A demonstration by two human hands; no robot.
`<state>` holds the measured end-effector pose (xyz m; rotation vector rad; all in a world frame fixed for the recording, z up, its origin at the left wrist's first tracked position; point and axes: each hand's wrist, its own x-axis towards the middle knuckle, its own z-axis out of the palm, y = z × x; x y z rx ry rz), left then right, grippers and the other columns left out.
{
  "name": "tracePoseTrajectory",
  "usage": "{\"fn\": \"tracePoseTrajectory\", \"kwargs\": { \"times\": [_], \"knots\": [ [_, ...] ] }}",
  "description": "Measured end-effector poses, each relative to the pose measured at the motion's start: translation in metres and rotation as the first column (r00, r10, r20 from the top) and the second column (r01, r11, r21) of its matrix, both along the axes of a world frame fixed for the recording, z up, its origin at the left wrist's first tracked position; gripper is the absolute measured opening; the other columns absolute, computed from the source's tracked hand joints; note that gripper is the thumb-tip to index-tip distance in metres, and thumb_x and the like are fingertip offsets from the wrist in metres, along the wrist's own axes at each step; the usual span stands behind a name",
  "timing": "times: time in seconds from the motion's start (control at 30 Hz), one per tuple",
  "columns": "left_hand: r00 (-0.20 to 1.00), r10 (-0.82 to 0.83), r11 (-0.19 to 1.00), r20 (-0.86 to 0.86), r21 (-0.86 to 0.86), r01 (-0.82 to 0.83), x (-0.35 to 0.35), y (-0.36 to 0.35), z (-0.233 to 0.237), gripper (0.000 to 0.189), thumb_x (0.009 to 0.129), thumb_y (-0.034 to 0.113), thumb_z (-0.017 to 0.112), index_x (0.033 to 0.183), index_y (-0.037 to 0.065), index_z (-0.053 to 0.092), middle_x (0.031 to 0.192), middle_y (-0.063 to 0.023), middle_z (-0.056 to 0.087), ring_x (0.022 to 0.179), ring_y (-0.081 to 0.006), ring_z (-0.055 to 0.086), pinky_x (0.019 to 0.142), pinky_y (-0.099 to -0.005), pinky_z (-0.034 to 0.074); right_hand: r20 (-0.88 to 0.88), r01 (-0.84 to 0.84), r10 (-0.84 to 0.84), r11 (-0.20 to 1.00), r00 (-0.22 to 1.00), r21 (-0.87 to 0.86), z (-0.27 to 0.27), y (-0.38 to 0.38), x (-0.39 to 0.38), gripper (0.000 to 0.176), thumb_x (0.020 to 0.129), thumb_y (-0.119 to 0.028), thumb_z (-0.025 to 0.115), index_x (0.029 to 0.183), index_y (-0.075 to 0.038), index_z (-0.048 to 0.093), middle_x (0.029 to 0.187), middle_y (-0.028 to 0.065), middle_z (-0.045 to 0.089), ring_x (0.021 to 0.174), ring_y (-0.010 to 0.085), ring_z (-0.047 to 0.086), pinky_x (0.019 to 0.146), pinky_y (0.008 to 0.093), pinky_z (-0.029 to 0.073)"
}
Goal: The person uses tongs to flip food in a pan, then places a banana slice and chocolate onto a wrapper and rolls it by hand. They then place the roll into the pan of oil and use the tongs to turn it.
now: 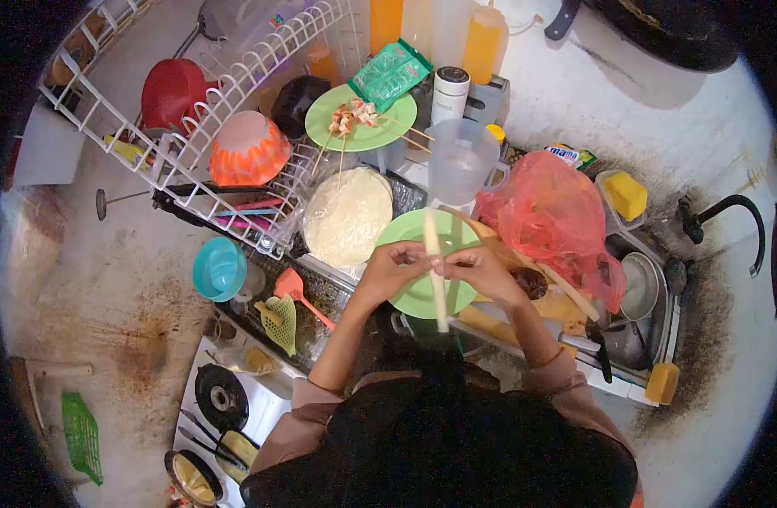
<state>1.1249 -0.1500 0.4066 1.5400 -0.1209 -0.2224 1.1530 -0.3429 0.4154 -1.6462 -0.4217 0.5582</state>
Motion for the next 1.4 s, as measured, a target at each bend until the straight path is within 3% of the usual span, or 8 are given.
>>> {"fn": "tracePoseTrajectory", "kwargs": {
  "times": [0.1,0.3,0.7,0.8,1.0,1.13,1.33,1.4],
  "knots": [
    [0.999,-0.005,0.993,-0.053,0.115,0.011,-0.001,0.003,0.010,0.022,0.080,0.019,0.066,0.082,-0.003,0.065,0.071,-0.0025,0.062,0.064,-0.0062,0.056,0.059,-0.0198,0.048,0.000,-0.126,0.126,0.991,0.992,-0.037,0.009,0.001,0.005,0.021,0.080,-0.015,0.065,0.088,0.004,0.066,0.077,0.0043,0.065,0.069,0.0059,0.055,0.065,0.0209,0.045],
    [0.984,0.138,0.990,-0.113,-0.023,-0.141,-0.002,0.005,0.002,0.030,0.080,0.027,0.066,0.081,-0.002,0.065,0.069,-0.0028,0.061,0.062,-0.0065,0.056,0.057,-0.0199,0.049,0.004,-0.145,0.145,0.989,0.989,-0.027,0.004,0.013,0.011,0.022,0.080,-0.016,0.066,0.088,0.005,0.065,0.077,0.0050,0.065,0.068,0.0064,0.055,0.063,0.0216,0.045],
    [0.954,0.162,0.973,-0.250,-0.119,-0.197,-0.008,0.018,-0.003,0.031,0.079,0.027,0.067,0.080,-0.003,0.062,0.067,-0.0041,0.059,0.059,-0.0101,0.058,0.057,-0.0210,0.052,-0.102,-0.340,0.329,0.930,0.939,-0.138,0.006,0.020,0.023,0.020,0.080,-0.017,0.066,0.085,0.002,0.066,0.069,0.0002,0.061,0.060,0.0049,0.051,0.055,0.0199,0.043],
    [0.943,0.165,0.985,-0.290,0.007,-0.170,-0.004,0.031,-0.009,0.030,0.080,0.025,0.066,0.083,-0.005,0.062,0.072,-0.0055,0.060,0.065,-0.0098,0.059,0.057,-0.0228,0.053,-0.147,-0.368,0.348,0.919,0.926,-0.142,0.006,0.020,0.024,0.021,0.078,-0.019,0.068,0.086,0.001,0.066,0.070,0.0007,0.061,0.061,0.0052,0.053,0.056,0.0197,0.044],
    [0.933,0.211,0.968,-0.291,-0.069,-0.240,-0.006,0.033,-0.006,0.028,0.081,0.024,0.065,0.086,-0.003,0.062,0.073,-0.0049,0.060,0.066,-0.0102,0.059,0.059,-0.0229,0.054,-0.160,-0.377,0.352,0.910,0.922,-0.172,-0.002,0.022,0.042,0.023,0.076,-0.019,0.070,0.088,0.000,0.067,0.075,0.0030,0.064,0.066,0.0066,0.057,0.058,0.0202,0.046],
    [0.945,0.240,0.964,-0.222,-0.061,-0.259,-0.006,0.059,-0.015,0.025,0.081,0.022,0.064,0.093,0.000,0.062,0.073,-0.0031,0.060,0.065,-0.0086,0.058,0.057,-0.0216,0.050,0.077,-0.382,0.436,0.851,0.897,-0.361,0.009,0.022,0.061,0.023,0.075,-0.020,0.070,0.089,-0.002,0.067,0.078,0.0037,0.067,0.067,0.0077,0.058,0.061,0.0231,0.047],
    [0.922,0.383,0.900,0.053,0.203,-0.386,-0.011,0.080,-0.038,0.021,0.082,0.013,0.059,0.100,0.001,0.061,0.074,-0.0025,0.061,0.066,-0.0083,0.057,0.056,-0.0216,0.045,0.104,-0.474,0.623,0.683,0.775,-0.556,-0.009,0.037,0.087,0.027,0.077,-0.024,0.067,0.095,-0.004,0.066,0.083,0.0045,0.067,0.072,0.0091,0.059,0.065,0.0249,0.046],
    [0.910,0.392,0.876,0.138,0.244,-0.415,-0.014,0.084,-0.044,0.022,0.081,0.014,0.061,0.099,0.001,0.061,0.078,-0.0036,0.062,0.068,-0.0093,0.057,0.057,-0.0222,0.045,0.068,-0.505,0.621,0.691,0.781,-0.518,-0.018,0.041,0.092,0.028,0.076,-0.025,0.066,0.095,-0.004,0.066,0.084,0.0047,0.067,0.072,0.0098,0.060,0.065,0.0255,0.047]
  ]
}}
